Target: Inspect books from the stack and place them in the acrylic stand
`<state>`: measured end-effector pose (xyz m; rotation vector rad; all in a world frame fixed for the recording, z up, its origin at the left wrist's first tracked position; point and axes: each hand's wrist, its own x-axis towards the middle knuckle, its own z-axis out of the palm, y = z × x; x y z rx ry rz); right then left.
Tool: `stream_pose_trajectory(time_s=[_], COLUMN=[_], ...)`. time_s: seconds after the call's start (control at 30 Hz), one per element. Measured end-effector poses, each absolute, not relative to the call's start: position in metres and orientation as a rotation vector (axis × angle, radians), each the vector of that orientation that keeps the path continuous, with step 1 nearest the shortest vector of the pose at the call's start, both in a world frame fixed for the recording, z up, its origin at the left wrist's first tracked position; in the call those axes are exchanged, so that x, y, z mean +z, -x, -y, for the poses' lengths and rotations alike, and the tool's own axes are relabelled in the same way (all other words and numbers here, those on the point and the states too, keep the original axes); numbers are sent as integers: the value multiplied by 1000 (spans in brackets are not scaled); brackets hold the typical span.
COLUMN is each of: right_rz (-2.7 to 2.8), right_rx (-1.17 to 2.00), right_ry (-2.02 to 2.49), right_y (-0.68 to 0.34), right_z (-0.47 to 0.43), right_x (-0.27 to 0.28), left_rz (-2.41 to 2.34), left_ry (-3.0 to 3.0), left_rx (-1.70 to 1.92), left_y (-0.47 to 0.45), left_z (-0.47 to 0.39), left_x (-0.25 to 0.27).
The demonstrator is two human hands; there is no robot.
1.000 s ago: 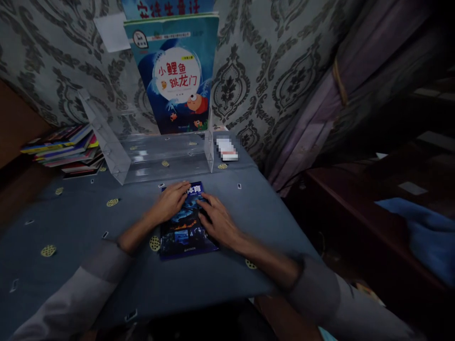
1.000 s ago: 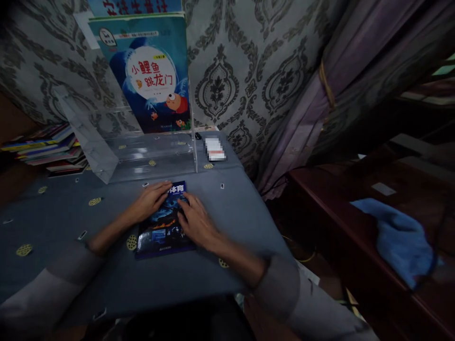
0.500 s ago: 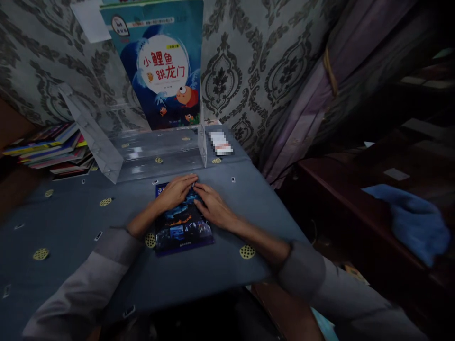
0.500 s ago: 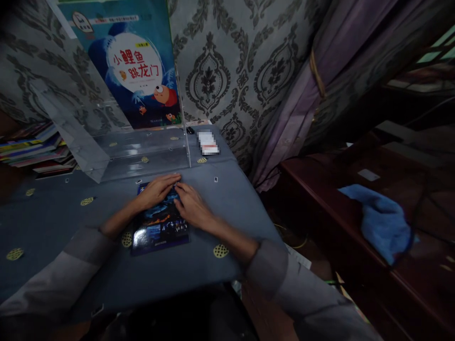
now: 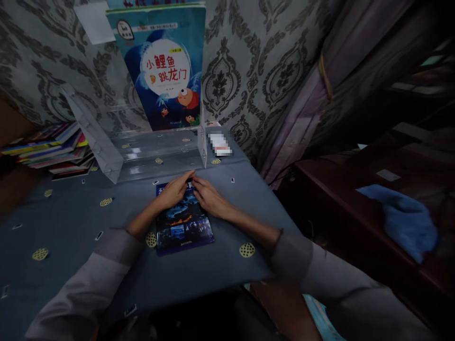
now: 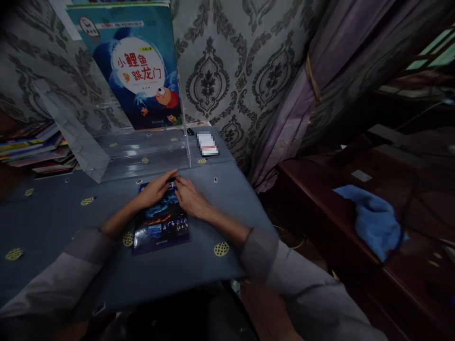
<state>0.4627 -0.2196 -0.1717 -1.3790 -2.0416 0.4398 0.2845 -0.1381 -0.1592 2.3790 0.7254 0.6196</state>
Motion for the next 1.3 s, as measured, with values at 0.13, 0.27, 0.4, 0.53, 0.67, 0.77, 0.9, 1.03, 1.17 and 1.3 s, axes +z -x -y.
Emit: stream_pose_trajectory(time_s=[0.13,0.27,0.4,0.53,0.67,0.77,0.9,1.03,1.17,1.3], right_rz=[2030,2017,2018,2055,2091,2127,2176,2202,2238,2162], right_rx=[430,465,482,493,503,500,527,595,601,533], right_ry=[1347,1331,1331,1325,1321,1311,1303,1313,1293,1227], right_y=[-465,-467,-468,-470,-472,-473,-473,-473,-473,-470], right_z=[212,220,232,245,261,276,301,323,340,352], right_x=[-172,-173,-174,-172,-170,-167,-162,-155,-153,-153], left_rz=[-757,-744,-723,-745,-711,-690,-630,-488,-464,-506], left_ry=[-2341,-2361,-2443,-2565,-2656,-2701,-2741,-2774,-2762,-2746], left_rx=[605,599,591,535,468,439,466,471,423,347], left_y=[-285,-285,-284,-282,-278,-276,-272,-266,-259,-252], left_z=[138,139,142,149,158,166,178,198,223,249], left_x=[-156,-154,-155,-155,-152,-152,-155,-153,-145,-141])
